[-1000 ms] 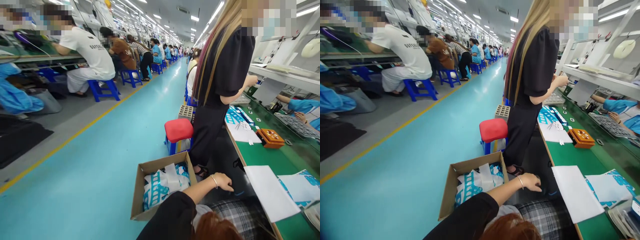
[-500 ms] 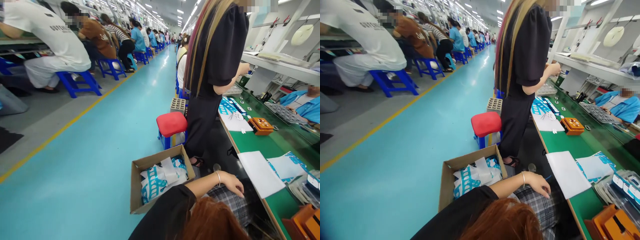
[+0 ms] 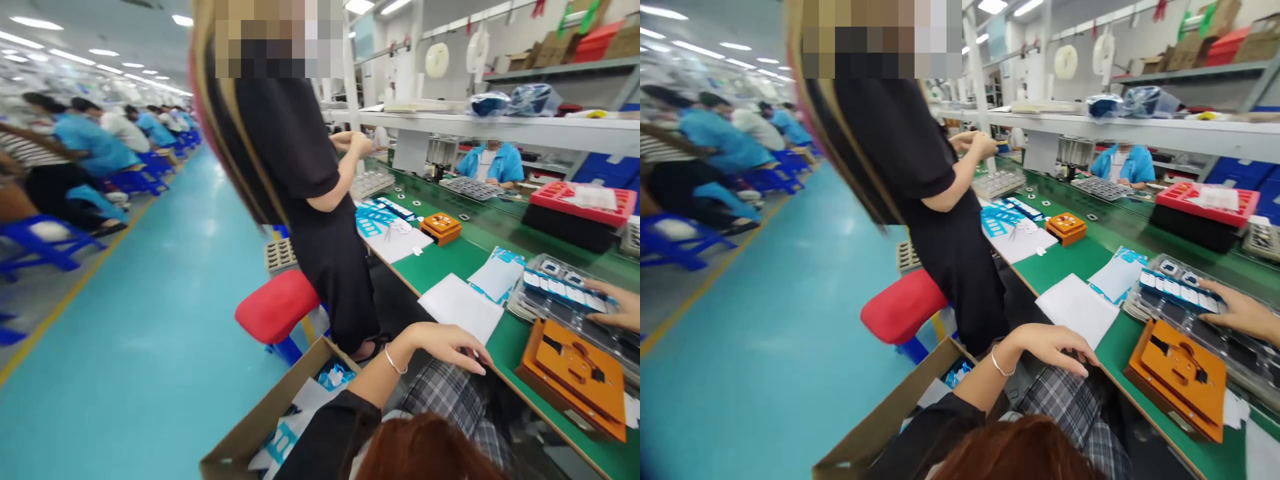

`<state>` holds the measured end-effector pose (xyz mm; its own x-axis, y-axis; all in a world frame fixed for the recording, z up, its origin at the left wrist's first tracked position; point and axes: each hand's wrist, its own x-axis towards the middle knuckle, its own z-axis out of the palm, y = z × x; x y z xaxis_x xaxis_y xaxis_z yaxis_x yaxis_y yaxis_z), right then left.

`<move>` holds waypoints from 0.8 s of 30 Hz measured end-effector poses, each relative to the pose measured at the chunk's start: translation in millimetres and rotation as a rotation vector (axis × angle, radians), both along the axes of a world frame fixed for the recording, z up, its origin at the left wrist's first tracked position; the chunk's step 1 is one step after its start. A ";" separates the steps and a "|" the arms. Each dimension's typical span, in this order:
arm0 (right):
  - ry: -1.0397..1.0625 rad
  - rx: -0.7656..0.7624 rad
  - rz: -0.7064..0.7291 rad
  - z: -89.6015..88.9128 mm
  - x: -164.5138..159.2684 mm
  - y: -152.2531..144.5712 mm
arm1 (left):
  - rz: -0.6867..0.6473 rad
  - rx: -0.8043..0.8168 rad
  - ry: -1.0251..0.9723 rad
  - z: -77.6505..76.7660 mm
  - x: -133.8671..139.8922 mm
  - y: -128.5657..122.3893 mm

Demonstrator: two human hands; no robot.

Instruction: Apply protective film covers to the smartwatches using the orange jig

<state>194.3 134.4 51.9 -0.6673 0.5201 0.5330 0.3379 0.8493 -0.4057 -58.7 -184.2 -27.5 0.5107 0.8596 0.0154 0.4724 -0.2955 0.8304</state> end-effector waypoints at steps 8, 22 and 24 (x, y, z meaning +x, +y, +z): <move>-0.266 -0.164 -0.031 -22.2 27.7 7.7 | 0.184 0.101 -0.144 62.9 -3.0 77.2; -0.163 0.000 -0.166 7.3 71.2 -20.1 | 0.759 0.209 -0.197 17.7 3.6 236.4; -0.141 0.038 -0.152 2.0 74.4 -38.7 | 0.770 0.209 -0.164 11.0 2.0 233.1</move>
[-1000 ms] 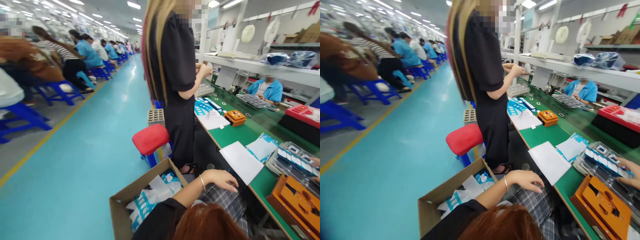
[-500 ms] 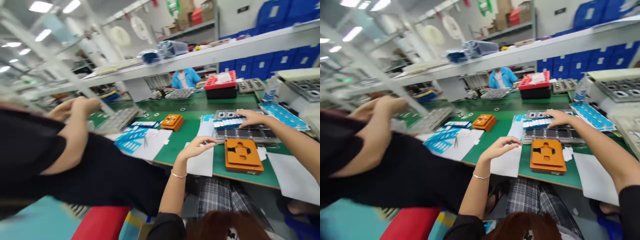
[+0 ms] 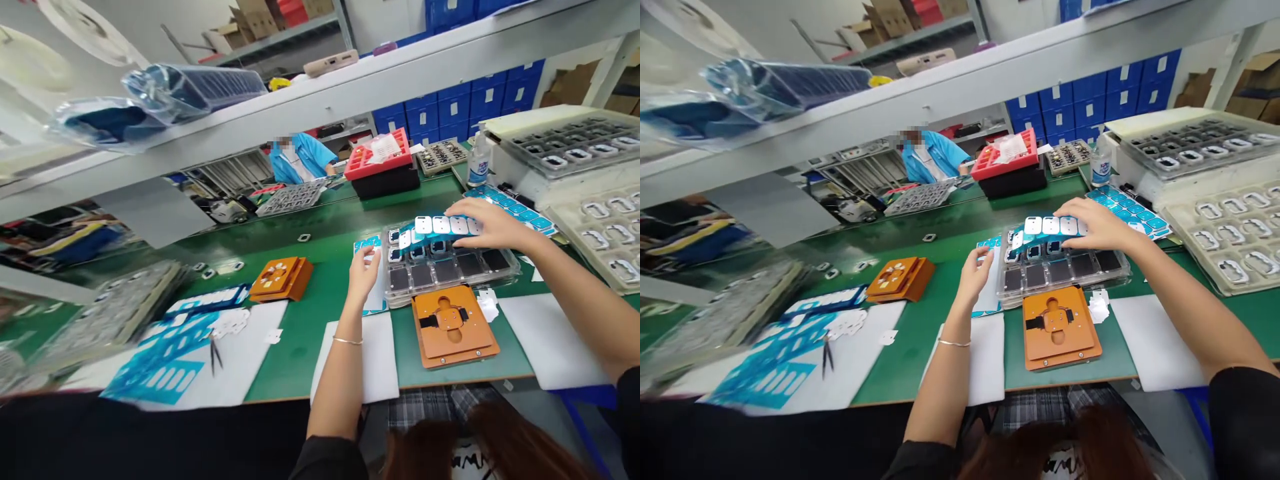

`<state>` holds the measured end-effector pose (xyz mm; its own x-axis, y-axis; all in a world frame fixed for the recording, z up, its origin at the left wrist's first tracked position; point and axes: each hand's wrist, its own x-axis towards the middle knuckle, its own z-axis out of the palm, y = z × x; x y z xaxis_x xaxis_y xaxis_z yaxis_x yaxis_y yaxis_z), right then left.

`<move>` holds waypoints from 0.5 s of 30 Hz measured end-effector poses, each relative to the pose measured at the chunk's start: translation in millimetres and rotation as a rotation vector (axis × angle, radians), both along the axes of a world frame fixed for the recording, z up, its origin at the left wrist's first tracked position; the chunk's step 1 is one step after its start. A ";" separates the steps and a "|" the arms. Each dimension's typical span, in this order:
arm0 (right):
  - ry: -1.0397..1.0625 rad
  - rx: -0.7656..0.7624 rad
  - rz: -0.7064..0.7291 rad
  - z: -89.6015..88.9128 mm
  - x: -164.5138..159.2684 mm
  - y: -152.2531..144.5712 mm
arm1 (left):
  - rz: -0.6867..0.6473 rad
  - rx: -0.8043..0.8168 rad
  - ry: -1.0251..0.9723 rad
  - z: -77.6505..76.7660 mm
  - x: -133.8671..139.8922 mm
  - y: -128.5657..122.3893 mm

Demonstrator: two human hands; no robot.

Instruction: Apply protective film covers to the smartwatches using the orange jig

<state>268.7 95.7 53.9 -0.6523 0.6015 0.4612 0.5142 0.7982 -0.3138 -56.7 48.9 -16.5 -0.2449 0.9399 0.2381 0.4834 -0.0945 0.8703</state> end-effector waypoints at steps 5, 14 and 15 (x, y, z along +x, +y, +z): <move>-0.167 -0.019 0.109 -39.1 -9.9 -37.2 | -0.099 0.031 0.096 5.4 0.6 -21.2; -0.173 0.005 -0.067 -58.2 -9.8 -52.3 | -0.394 0.032 0.582 7.3 30.3 -42.9; -0.161 -0.008 -0.063 -58.4 -10.1 -51.6 | -0.369 0.019 0.584 5.7 32.7 -43.0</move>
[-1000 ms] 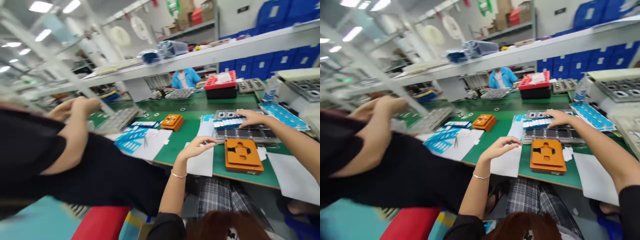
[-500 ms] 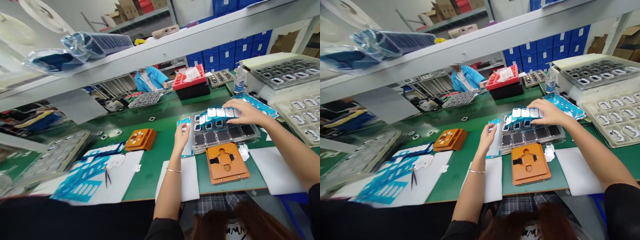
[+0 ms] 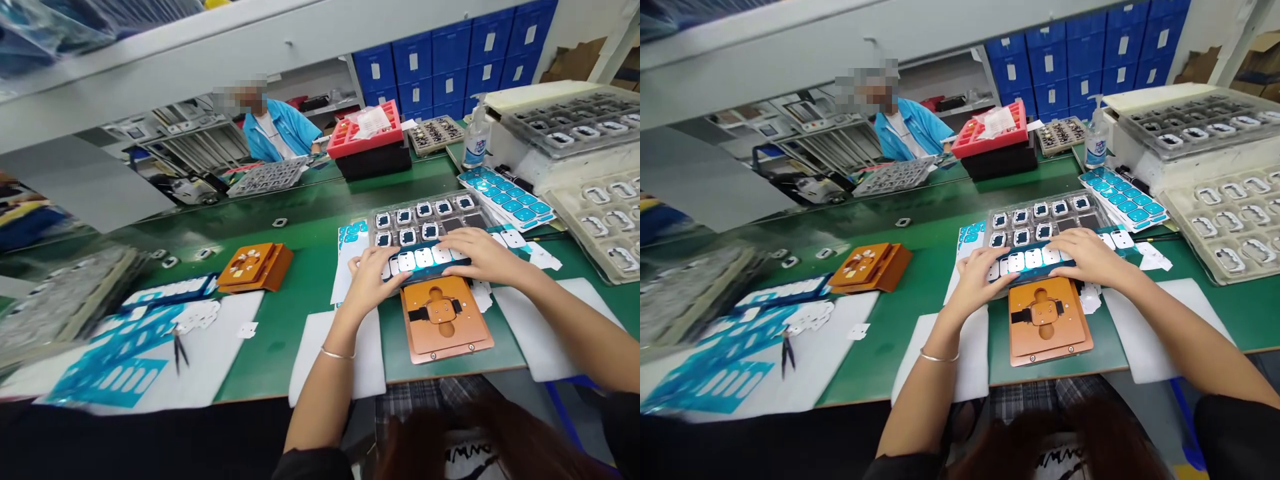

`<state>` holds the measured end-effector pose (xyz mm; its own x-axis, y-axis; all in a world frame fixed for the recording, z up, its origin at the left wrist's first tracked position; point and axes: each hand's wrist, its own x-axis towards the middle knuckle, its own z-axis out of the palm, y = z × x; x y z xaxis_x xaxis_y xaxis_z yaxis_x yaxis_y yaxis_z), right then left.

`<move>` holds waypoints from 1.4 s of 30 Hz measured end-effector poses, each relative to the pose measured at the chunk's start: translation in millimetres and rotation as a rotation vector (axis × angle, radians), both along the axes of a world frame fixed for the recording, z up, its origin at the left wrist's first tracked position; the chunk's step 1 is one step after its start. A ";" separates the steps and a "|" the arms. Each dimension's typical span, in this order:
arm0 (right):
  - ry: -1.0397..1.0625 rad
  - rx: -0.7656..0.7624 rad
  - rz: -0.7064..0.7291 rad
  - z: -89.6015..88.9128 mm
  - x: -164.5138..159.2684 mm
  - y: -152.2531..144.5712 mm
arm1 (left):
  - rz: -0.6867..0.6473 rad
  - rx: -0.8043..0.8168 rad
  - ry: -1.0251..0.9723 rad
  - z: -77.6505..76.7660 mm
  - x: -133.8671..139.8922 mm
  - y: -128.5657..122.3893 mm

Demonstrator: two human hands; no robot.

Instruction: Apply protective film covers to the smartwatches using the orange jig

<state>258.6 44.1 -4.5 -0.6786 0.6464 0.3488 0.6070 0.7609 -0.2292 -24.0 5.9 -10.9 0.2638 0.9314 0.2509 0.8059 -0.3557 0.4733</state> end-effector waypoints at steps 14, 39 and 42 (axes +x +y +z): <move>0.142 -0.156 0.058 -3.0 -5.1 11.5 | 0.041 0.047 0.062 -0.7 2.8 0.7; 0.049 0.357 0.129 -9.8 -4.3 7.6 | 0.047 0.198 0.039 7.1 4.9 -9.8; 0.111 0.320 0.116 -10.0 -4.8 5.1 | 0.060 0.182 -0.070 4.3 7.6 -9.1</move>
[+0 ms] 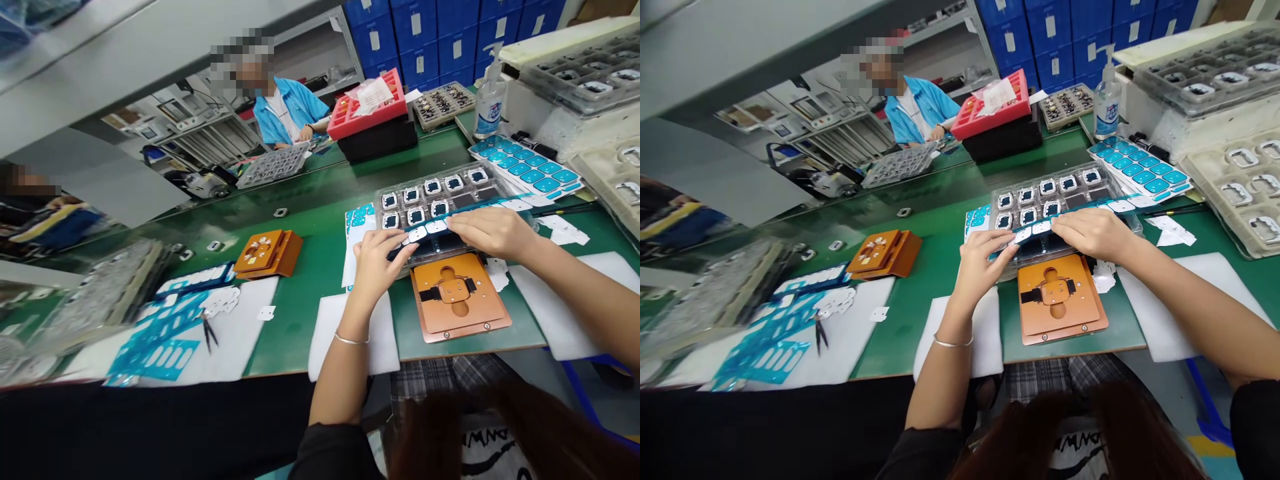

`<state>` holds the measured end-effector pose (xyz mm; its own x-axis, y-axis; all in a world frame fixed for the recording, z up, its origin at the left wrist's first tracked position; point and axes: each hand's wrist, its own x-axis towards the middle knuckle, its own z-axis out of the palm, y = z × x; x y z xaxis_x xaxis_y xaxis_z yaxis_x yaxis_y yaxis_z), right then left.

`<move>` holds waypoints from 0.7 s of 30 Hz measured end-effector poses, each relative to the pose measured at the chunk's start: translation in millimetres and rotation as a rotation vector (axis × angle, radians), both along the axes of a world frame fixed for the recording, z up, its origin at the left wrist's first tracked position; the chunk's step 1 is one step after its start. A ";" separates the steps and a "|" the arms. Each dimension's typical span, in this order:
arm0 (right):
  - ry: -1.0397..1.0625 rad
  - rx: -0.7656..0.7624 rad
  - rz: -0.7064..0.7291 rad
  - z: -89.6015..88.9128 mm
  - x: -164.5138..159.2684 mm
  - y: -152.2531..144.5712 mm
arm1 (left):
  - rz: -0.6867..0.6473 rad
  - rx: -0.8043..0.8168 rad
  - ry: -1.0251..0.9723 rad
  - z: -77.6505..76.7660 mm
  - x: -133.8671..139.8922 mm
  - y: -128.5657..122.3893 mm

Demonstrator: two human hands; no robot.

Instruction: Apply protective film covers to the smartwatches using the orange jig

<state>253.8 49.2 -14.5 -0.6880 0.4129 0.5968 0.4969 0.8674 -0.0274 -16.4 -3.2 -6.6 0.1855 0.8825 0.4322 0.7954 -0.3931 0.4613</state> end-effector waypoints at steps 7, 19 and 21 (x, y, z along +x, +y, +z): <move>0.242 0.101 -0.041 -3.4 -16.5 -9.4 | 0.086 0.017 -0.179 -7.4 4.8 1.9; 0.367 -0.065 0.117 6.8 -39.6 -29.2 | -0.155 -0.133 -0.618 -8.5 14.8 -2.8; 0.381 -0.112 0.123 6.5 -44.3 -34.0 | -0.200 -0.164 -0.619 -10.1 15.5 -2.9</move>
<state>209.5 15.2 -8.0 -0.4749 0.4183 0.7743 0.3256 0.9009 -0.2870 -0.8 -6.1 -16.7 0.1130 0.9203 0.3746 0.2839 -0.3912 0.8754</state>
